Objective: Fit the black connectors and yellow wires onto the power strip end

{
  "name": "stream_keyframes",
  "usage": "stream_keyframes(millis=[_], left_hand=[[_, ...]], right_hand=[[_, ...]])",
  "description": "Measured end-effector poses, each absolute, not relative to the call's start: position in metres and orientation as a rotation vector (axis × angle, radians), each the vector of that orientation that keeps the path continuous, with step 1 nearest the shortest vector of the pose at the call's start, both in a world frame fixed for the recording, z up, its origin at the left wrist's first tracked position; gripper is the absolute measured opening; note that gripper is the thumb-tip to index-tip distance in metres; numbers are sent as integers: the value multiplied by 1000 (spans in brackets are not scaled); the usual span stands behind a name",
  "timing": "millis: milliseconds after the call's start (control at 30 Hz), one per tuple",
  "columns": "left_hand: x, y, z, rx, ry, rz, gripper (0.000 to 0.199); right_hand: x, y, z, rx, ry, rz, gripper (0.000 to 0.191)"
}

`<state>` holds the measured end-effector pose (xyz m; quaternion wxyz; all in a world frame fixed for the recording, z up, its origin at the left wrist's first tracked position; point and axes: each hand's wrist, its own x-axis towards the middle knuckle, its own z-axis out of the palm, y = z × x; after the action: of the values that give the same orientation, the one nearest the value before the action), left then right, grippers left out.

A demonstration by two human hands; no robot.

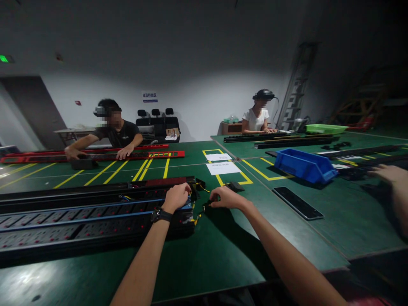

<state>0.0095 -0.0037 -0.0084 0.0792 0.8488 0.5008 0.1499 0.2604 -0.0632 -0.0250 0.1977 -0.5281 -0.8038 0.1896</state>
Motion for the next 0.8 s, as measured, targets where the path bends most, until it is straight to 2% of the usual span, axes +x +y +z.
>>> stream_keyframes(millis=[167, 567, 800], left_hand=[[10, -3, -9, 2547, 1482, 470, 32], [10, -6, -4, 2543, 1498, 436, 32], [10, -5, -6, 2548, 1490, 443, 31]], right_hand=[[259, -61, -31, -1505, -2345, 543, 9], [255, -63, -20, -1255, -2199, 783, 18], [263, -60, -23, -1274, -2234, 852, 21]])
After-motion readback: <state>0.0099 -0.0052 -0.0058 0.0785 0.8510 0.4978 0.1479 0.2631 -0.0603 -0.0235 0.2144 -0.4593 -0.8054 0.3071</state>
